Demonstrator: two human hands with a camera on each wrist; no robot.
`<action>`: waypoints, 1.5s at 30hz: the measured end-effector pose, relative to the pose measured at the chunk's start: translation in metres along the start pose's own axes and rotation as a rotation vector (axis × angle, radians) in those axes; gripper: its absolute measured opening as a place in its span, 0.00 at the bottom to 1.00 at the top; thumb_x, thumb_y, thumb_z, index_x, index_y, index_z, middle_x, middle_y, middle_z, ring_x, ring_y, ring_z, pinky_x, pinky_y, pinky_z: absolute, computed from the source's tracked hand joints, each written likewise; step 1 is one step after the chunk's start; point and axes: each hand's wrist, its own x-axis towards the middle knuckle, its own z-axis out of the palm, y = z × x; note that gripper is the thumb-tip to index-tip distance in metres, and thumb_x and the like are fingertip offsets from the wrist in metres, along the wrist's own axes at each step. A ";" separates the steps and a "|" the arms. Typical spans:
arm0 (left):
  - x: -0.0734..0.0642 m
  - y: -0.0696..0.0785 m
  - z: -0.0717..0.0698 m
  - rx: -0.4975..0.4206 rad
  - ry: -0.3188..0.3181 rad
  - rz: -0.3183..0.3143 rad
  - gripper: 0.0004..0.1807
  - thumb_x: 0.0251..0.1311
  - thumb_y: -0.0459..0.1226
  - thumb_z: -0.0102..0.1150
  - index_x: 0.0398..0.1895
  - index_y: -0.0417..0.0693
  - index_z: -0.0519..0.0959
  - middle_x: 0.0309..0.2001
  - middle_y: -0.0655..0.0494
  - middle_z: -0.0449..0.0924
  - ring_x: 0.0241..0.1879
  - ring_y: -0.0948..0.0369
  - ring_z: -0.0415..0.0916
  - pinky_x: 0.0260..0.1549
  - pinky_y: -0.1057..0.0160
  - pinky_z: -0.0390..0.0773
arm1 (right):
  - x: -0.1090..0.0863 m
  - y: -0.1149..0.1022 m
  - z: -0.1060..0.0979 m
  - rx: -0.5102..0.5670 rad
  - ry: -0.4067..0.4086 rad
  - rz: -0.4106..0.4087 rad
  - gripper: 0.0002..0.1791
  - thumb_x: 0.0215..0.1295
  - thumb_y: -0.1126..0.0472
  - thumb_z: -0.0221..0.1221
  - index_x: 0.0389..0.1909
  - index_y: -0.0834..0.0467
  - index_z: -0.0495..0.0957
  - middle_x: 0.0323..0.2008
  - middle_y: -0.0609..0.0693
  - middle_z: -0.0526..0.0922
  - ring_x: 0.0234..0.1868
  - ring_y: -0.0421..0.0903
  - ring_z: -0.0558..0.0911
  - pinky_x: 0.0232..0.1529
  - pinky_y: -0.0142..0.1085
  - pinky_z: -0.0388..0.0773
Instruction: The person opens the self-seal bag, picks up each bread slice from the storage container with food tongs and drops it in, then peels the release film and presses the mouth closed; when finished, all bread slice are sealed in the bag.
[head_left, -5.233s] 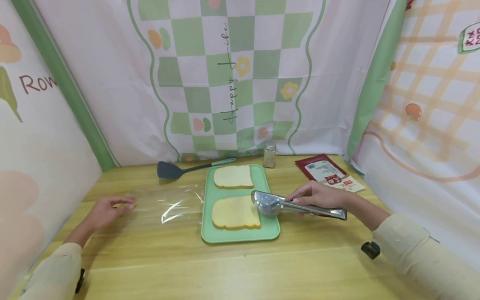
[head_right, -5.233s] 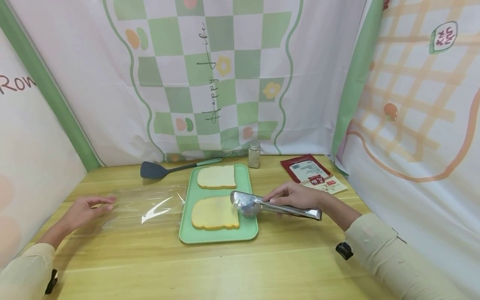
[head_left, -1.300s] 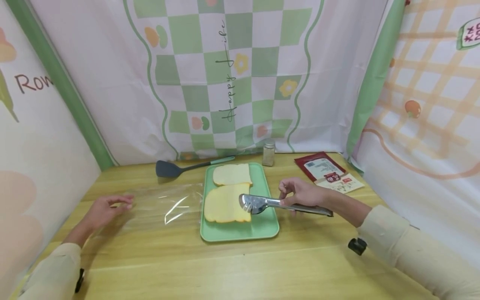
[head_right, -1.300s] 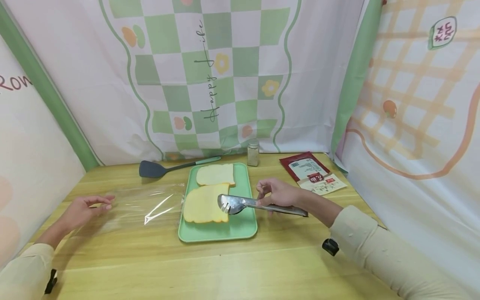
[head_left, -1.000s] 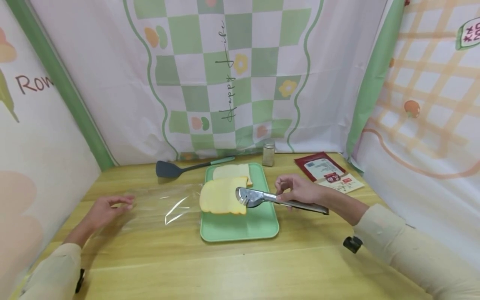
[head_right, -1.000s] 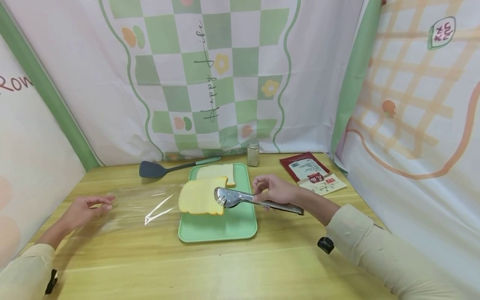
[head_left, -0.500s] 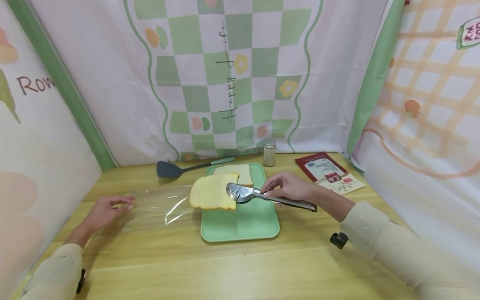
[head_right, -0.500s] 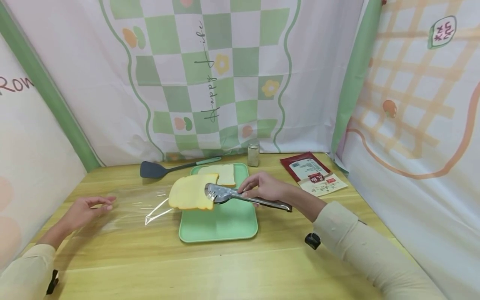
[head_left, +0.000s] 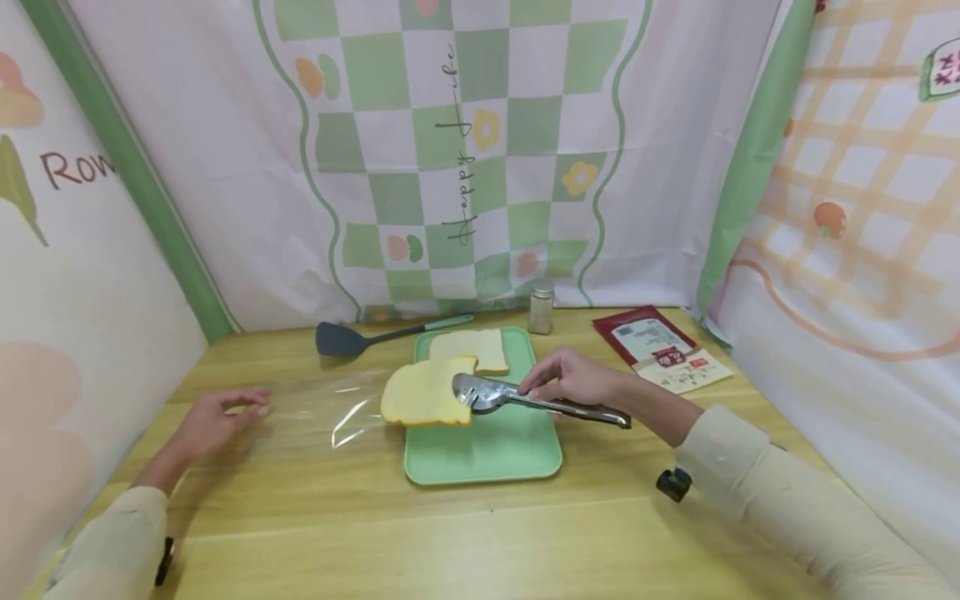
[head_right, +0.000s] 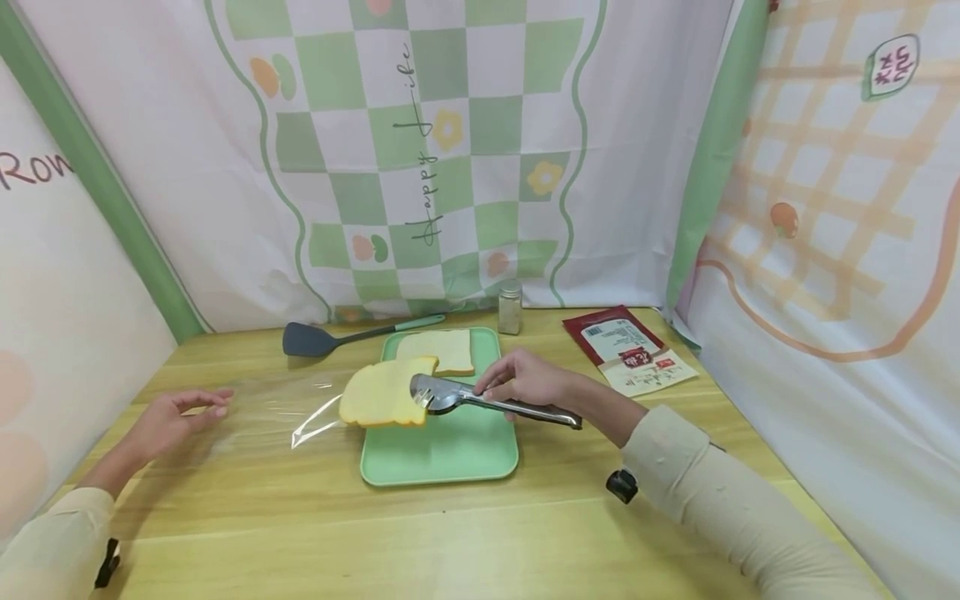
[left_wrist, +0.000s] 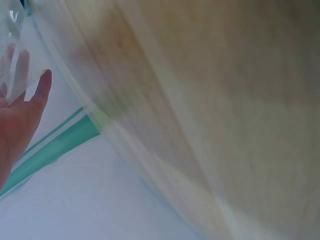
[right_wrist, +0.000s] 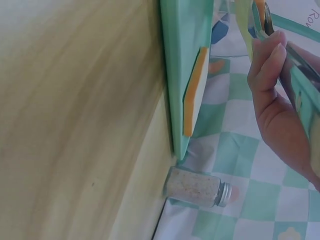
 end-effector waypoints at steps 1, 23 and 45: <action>0.000 0.001 -0.001 0.007 0.001 -0.002 0.07 0.64 0.34 0.65 0.39 0.38 0.85 0.52 0.38 0.82 0.46 0.84 0.70 0.46 0.73 0.76 | 0.000 0.001 0.000 -0.008 0.000 0.000 0.10 0.65 0.70 0.61 0.44 0.71 0.83 0.35 0.55 0.85 0.22 0.51 0.81 0.23 0.34 0.81; 0.000 0.003 0.000 -0.004 -0.019 -0.030 0.08 0.66 0.34 0.62 0.41 0.36 0.83 0.54 0.38 0.81 0.46 0.83 0.70 0.45 0.73 0.76 | 0.013 0.009 0.007 -0.004 -0.026 0.072 0.11 0.67 0.68 0.60 0.46 0.68 0.83 0.38 0.56 0.85 0.20 0.49 0.81 0.17 0.32 0.77; 0.000 -0.002 0.003 -0.054 -0.001 0.021 0.06 0.64 0.30 0.63 0.40 0.35 0.84 0.51 0.37 0.82 0.46 0.84 0.70 0.43 0.81 0.72 | 0.031 0.009 0.024 0.030 -0.033 0.041 0.09 0.66 0.69 0.62 0.45 0.68 0.84 0.35 0.55 0.86 0.19 0.50 0.82 0.18 0.33 0.78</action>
